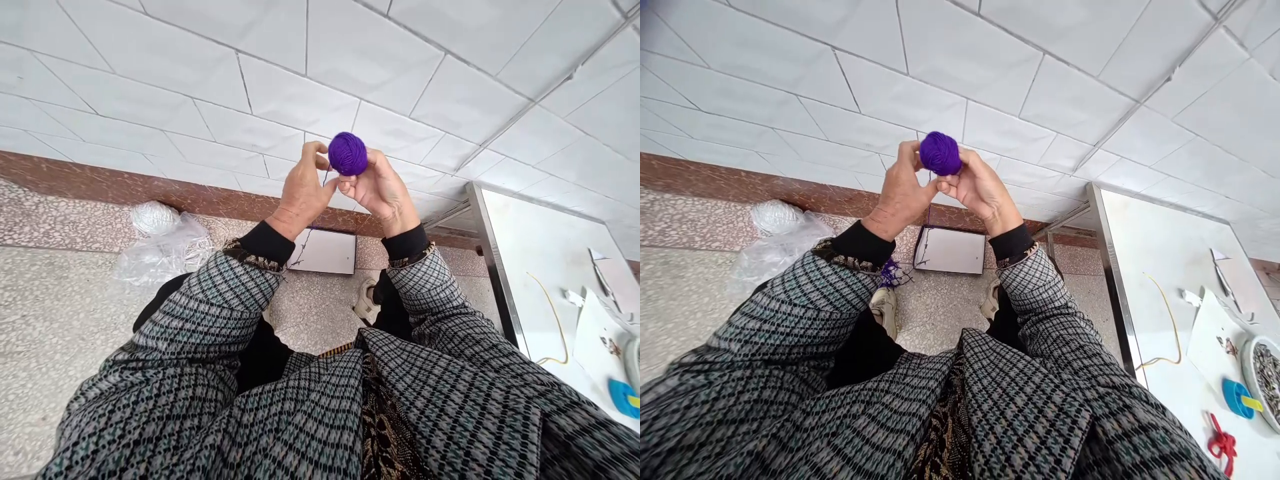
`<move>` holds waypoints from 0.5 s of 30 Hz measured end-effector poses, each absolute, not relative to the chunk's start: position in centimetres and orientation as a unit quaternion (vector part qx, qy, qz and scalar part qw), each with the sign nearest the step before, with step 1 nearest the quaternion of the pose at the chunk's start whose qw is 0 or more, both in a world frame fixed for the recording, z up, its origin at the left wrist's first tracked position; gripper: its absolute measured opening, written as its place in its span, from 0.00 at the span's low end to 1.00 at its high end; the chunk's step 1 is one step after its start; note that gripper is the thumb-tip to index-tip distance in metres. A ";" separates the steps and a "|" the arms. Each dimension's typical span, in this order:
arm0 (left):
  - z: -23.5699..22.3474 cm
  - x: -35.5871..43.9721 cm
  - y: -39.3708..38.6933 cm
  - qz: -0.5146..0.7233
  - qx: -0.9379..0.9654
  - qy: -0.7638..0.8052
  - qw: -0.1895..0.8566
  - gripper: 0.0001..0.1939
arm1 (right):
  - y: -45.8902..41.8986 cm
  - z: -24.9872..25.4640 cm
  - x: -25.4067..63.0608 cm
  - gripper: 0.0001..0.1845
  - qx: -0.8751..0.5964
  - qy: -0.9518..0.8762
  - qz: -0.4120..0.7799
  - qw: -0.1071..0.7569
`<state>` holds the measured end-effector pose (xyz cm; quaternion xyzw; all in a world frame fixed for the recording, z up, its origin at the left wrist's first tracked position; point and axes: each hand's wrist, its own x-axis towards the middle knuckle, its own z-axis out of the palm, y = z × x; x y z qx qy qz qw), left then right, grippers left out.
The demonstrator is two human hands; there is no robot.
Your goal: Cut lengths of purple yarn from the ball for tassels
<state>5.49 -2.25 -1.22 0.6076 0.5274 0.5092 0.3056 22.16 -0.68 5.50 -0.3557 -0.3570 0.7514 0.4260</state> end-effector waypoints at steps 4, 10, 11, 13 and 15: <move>0.4 5.2 -2.4 0.505 0.588 0.549 0.312 0.04 | -1.3 6.4 21.5 0.16 -0.366 -0.331 0.763 0.417; 2.1 4.7 -3.2 0.462 0.499 0.471 0.562 0.19 | -0.4 5.9 22.2 0.18 -0.388 -0.333 0.761 0.399; 2.1 4.6 -3.3 0.454 0.475 0.460 0.597 0.20 | -0.2 5.6 22.4 0.20 -0.384 -0.347 0.757 0.399; 2.0 4.6 -3.4 0.449 0.440 0.454 0.631 0.16 | 0.2 5.2 22.9 0.23 -0.369 -0.360 0.749 0.417; 1.7 4.5 -3.3 0.453 0.419 0.474 0.628 0.07 | 0.7 4.9 23.4 0.24 -0.359 -0.364 0.737 0.442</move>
